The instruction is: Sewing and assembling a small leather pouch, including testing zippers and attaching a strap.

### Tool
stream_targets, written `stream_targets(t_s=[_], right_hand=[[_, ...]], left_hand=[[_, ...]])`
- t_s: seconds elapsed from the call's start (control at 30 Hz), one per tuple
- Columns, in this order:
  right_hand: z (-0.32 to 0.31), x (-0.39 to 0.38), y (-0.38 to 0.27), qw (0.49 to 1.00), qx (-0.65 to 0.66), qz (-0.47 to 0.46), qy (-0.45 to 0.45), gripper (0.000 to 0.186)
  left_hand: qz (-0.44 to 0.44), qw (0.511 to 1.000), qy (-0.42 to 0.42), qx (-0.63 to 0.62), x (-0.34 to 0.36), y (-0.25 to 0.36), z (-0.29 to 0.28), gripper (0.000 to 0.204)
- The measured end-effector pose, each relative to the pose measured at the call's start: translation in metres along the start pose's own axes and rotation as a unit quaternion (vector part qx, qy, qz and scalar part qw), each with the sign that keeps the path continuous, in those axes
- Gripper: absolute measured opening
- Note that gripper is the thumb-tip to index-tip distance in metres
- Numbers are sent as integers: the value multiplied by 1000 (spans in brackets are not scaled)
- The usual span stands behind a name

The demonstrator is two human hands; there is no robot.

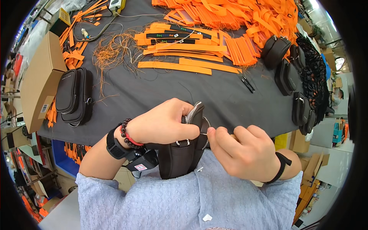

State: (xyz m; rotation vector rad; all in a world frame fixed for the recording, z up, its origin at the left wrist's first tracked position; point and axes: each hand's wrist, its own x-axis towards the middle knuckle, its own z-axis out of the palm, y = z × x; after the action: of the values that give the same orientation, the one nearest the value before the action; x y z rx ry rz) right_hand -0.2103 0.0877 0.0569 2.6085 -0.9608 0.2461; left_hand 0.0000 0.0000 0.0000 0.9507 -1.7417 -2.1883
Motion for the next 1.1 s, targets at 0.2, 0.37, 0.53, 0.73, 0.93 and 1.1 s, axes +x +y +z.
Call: stream_targets(t_s=[0.2, 0.37, 0.53, 0.73, 0.93, 1.1], right_hand=[[0, -2, -2, 1000, -7, 6, 3, 5], [0, -3, -4, 1000, -8, 11, 2, 5], [-1, -3, -3, 1000, -6, 9, 2, 5], [-8, 0, -6, 999, -8, 11, -40, 11], [-13, 5, -7, 996, -13, -1, -85, 13], [-1, -3, 2, 987, 129, 60, -70, 14]], left_hand=[[-1, 1000, 2, 10, 0, -1, 0, 16], [-5, 1000, 2, 4, 1, 1, 0, 16], [1, 1000, 2, 6, 1, -1, 1, 15], [1, 1000, 6, 9, 3, 1, 3, 16], [-16, 999, 11, 29, 6, 5, 7, 17], [-30, 999, 6, 15, 5, 4, 2, 15]])
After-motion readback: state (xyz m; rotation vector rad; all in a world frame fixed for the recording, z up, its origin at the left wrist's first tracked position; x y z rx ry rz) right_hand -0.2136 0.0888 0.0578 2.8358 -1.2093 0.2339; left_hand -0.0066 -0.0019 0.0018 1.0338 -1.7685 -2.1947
